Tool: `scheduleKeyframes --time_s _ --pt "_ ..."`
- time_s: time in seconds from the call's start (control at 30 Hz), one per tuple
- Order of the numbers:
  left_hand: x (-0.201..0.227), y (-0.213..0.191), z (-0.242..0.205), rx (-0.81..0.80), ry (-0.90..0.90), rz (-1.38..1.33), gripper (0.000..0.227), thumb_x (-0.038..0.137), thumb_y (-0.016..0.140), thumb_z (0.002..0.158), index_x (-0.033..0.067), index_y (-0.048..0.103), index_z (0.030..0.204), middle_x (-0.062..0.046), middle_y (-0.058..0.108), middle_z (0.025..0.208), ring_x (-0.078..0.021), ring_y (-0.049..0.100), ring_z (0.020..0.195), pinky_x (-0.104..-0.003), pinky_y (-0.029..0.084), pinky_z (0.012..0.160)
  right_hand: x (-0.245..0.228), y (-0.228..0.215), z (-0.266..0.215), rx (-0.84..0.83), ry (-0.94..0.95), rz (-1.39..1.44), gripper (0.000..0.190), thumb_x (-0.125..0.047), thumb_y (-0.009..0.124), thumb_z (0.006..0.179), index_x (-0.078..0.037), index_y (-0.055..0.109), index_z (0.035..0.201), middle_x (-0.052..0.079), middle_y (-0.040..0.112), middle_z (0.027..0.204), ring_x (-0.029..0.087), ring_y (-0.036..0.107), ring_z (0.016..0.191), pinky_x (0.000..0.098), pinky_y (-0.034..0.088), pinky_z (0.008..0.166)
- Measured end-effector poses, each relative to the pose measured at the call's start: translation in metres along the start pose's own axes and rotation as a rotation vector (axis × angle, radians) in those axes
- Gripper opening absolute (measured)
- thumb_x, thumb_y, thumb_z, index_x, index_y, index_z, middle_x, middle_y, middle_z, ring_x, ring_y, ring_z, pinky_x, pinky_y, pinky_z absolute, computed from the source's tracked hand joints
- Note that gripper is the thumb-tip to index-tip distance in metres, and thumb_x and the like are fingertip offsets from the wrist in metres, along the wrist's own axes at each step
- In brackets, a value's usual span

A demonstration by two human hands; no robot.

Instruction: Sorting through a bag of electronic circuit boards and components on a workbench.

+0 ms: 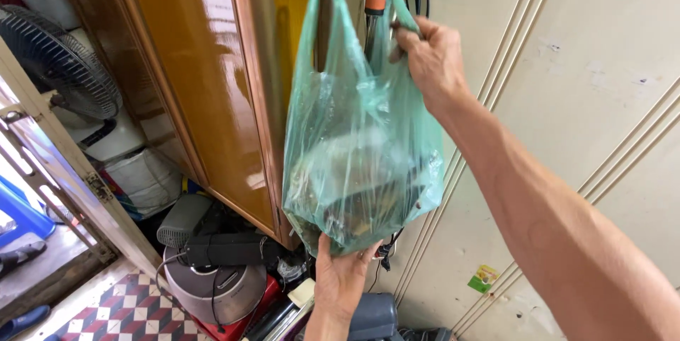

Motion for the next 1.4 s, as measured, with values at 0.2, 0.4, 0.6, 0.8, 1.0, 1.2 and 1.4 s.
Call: scheduleKeyframes --time_s 0.2,0.4,0.6,0.8,1.0,1.2,1.4 --pt "-0.001 0.035 -0.011 0.054 -0.007 -0.165 0.060 0.037 0.053 0.097 0.0047 0.041 0.146 -0.025 0.044 0.152 -0.0423 0.046 0.139 -0.055 0.044 0.105 -0.084 0.006 0.002 -0.037 -0.284 0.143 0.022 -0.012 0.059 0.102 -0.007 0.077 0.115 0.001 0.073 0.081 0.008 0.054 0.070 0.0267 0.045 0.065" --pt "0.022 -0.010 -0.012 0.002 0.040 0.005 0.050 0.036 0.043 0.103 0.0019 0.052 0.139 -0.022 0.056 0.143 -0.0371 0.052 0.129 -0.051 0.053 0.102 -0.115 -0.019 -0.068 -0.089 -0.243 0.480 0.011 -0.004 0.058 0.105 -0.001 0.069 0.106 0.003 0.074 0.092 0.014 0.064 0.080 0.0312 0.052 0.077" --pt "0.004 -0.092 -0.082 0.287 -0.036 0.080 0.043 0.033 0.043 0.103 0.0091 0.055 0.137 -0.012 0.060 0.144 -0.0326 0.056 0.131 -0.050 0.047 0.108 -0.120 -0.049 -0.183 -0.076 -0.073 0.506 0.015 -0.014 0.059 0.112 -0.005 0.067 0.105 0.003 0.057 0.065 0.011 0.051 0.058 0.0280 0.037 0.058" --pt "-0.066 -0.130 -0.190 0.287 -0.183 0.010 0.061 0.052 0.047 0.094 0.0196 0.051 0.146 -0.007 0.056 0.148 -0.0349 0.051 0.133 -0.063 0.034 0.112 -0.109 -0.074 -0.287 -0.086 0.348 0.134 0.032 -0.021 0.062 0.102 -0.004 0.072 0.127 -0.001 0.059 0.065 0.004 0.049 0.054 0.0223 0.031 0.046" --pt "-0.119 -0.184 -0.281 0.346 -0.257 0.060 0.096 0.084 0.048 0.077 0.0264 0.045 0.153 -0.002 0.043 0.159 -0.0335 0.037 0.144 -0.062 0.025 0.117 -0.095 -0.147 -0.391 -0.072 0.471 -0.035 0.031 -0.026 0.062 0.104 -0.003 0.077 0.118 -0.002 0.062 0.064 0.001 0.045 0.053 0.0209 0.032 0.047" --pt "-0.164 -0.196 -0.338 0.327 -0.220 0.336 0.083 0.075 0.041 0.091 0.0245 0.040 0.157 -0.003 0.039 0.162 -0.0307 0.037 0.148 -0.057 0.026 0.122 -0.074 -0.216 -0.500 0.023 0.702 0.024 0.030 -0.026 0.062 0.102 -0.004 0.078 0.114 -0.001 0.063 0.062 0.002 0.045 0.050 0.0211 0.033 0.044" --pt "-0.210 -0.284 -0.354 0.711 -0.317 0.421 0.075 0.069 0.029 0.094 0.0210 0.053 0.146 -0.007 0.056 0.149 -0.0327 0.051 0.137 -0.057 0.036 0.114 -0.057 -0.231 -0.604 -0.045 0.866 0.086 0.033 -0.024 0.054 0.101 -0.004 0.071 0.121 0.002 0.070 0.072 0.006 0.061 0.060 0.0238 0.051 0.054"
Point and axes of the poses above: each hand's wrist, its own z-axis towards the middle knuckle, its own y-axis out of the palm, x = y × z, the point moved 9 cm from there along z, towards the middle knuckle
